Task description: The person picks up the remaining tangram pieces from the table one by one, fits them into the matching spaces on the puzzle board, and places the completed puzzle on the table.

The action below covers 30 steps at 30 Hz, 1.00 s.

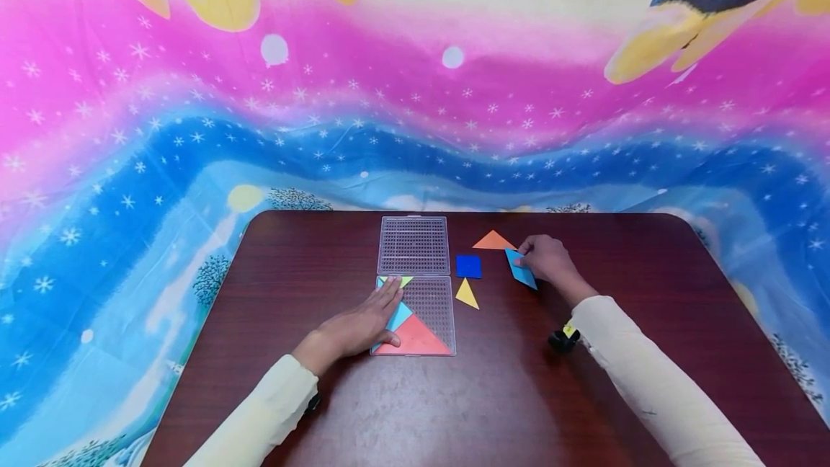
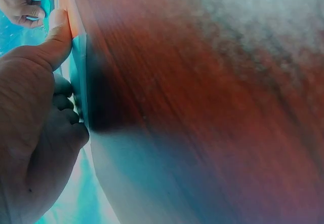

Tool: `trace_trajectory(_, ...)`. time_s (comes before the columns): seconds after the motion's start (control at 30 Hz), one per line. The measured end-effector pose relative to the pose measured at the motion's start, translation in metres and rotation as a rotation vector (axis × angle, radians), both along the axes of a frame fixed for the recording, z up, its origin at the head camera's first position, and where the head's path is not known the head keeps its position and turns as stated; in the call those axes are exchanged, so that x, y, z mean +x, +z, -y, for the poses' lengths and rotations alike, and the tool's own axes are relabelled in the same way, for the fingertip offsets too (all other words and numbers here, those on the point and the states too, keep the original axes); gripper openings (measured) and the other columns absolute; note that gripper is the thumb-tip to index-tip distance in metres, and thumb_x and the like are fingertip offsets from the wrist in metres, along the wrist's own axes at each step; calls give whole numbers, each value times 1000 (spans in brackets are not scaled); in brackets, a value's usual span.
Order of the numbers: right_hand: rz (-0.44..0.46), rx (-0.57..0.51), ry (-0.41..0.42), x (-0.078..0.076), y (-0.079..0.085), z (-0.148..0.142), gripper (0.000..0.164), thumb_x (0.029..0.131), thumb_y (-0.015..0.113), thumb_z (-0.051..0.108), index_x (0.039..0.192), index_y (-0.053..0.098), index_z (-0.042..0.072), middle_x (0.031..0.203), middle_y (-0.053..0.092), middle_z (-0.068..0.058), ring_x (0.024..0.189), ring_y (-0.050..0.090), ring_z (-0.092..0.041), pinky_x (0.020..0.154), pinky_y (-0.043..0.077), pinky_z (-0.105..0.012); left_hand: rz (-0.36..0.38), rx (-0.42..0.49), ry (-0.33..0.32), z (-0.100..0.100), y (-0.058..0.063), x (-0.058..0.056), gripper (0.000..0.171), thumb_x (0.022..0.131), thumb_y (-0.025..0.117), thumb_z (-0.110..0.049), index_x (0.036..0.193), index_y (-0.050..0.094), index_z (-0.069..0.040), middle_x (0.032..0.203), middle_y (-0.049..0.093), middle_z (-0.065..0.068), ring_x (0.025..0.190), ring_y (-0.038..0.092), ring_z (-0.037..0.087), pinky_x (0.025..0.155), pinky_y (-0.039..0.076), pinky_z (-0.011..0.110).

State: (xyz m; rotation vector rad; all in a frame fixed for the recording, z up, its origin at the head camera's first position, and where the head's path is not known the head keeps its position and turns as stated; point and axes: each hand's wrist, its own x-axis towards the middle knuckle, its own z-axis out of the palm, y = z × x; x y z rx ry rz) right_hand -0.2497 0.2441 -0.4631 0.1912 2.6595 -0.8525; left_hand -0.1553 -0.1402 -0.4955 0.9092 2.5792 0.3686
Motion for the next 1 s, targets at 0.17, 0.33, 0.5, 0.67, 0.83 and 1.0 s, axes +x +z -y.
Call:
trace_trajectory(0.17,37,-94,-25,1,0,1,29,101,66,17,124,64,0,126,61,-24,96,67,-31,76,61,-37,14,26,-5,1,-2,1,89,102,54,-51,165,9,-9,175,-5,5,162,-2,25,130,24,44)
trace_trajectory(0.33,54,-181,-12,5,5,8,31,102,65,18,124,62,-3,132,58,-27,106,70,-35,83,64,-42,-39,34,-63,3,-2,1,83,104,53,-48,165,14,-6,175,0,8,162,1,25,131,19,43)
trace_trajectory(0.5,66,-237,12,10,14,22,30,103,62,19,124,60,-2,131,59,-26,107,70,-35,86,64,-43,-163,27,-154,3,-3,2,77,105,52,-44,162,23,-2,173,13,13,161,12,30,129,24,44)
trace_trajectory(0.67,64,-281,42,15,17,36,27,102,64,17,121,60,-1,119,62,-21,102,70,-31,86,64,-44,-200,37,-193,2,-5,3,74,105,53,-42,161,27,-4,173,17,12,161,16,29,127,28,44)
trace_trajectory(0.83,73,-351,78,19,18,50,25,100,66,14,118,59,-2,107,62,-17,93,69,-26,85,64,-44,-207,25,-204,3,-6,4,70,105,52,-41,161,29,-6,172,20,11,160,18,27,127,30,43)
trace_trajectory(1.0,95,-375,93,20,19,63,28,99,69,11,122,61,-2,107,63,-16,90,67,-23,82,65,-41,-204,14,-201,2,-7,5,68,106,50,-41,162,29,-8,172,20,8,160,17,25,128,28,43)
